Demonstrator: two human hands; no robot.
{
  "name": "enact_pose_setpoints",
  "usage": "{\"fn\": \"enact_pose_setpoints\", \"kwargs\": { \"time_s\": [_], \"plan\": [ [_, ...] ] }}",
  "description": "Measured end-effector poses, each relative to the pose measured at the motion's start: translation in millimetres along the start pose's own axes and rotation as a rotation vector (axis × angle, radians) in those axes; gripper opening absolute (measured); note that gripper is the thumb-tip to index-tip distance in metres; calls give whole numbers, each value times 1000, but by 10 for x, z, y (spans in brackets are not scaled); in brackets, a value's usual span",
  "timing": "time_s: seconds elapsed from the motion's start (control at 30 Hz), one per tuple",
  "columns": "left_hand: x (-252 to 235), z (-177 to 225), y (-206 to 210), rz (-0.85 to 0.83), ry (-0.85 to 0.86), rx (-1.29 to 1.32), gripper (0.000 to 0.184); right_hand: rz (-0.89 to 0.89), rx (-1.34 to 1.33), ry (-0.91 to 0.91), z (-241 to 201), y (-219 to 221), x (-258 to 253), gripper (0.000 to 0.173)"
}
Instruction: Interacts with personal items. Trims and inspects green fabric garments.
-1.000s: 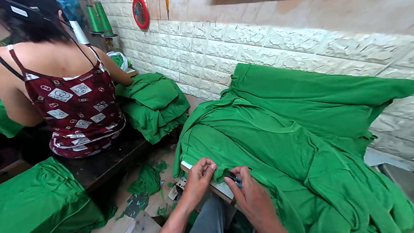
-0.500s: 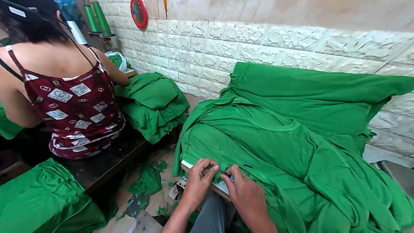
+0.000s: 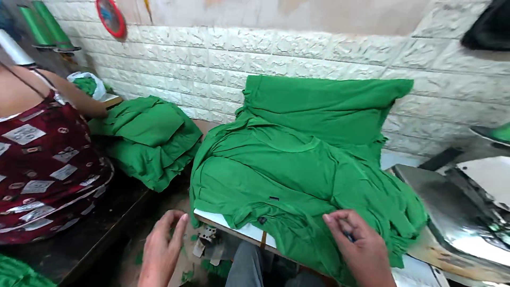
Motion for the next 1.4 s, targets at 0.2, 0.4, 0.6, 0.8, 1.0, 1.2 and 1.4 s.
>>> {"fn": "enact_pose_setpoints", "kwargs": {
  "time_s": [0.2, 0.4, 0.6, 0.8, 1.0, 1.2, 1.4],
  "plan": [
    [-181, 360, 743, -365, 159, -16, 40, -644, 445, 75, -296, 23, 107, 36],
    [-332, 533, 876, -434, 290, -80, 18, -346, 489, 169, -312, -7, 74, 33],
    [-690, 713, 609, 217, 547, -102, 18, -64, 353, -103, -265, 187, 198, 31],
    [-980, 778, 630, 102, 305, 137, 23, -40, -105, 97, -81, 96, 145, 17],
    [-1147, 716, 717, -79, 128, 27, 30, -35, -719, 508, 105, 158, -107, 28],
    [-1208, 660, 644, -164, 65, -96, 35, -27, -792, 524, 105, 188, -150, 32],
    [-1311, 645, 538, -122, 113, -81, 33, -318, 84, 88, 10, 7, 56, 48]
  ]
}}
Point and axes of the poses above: each hand's wrist, its own x-axis away from the middle knuckle, its own y-axis out of the palm, z = x × y, the point moved 1 cm from there along -x, towards the middle knuckle, and after that the axes turned 13 degrees about x, right-handed, at the moved point
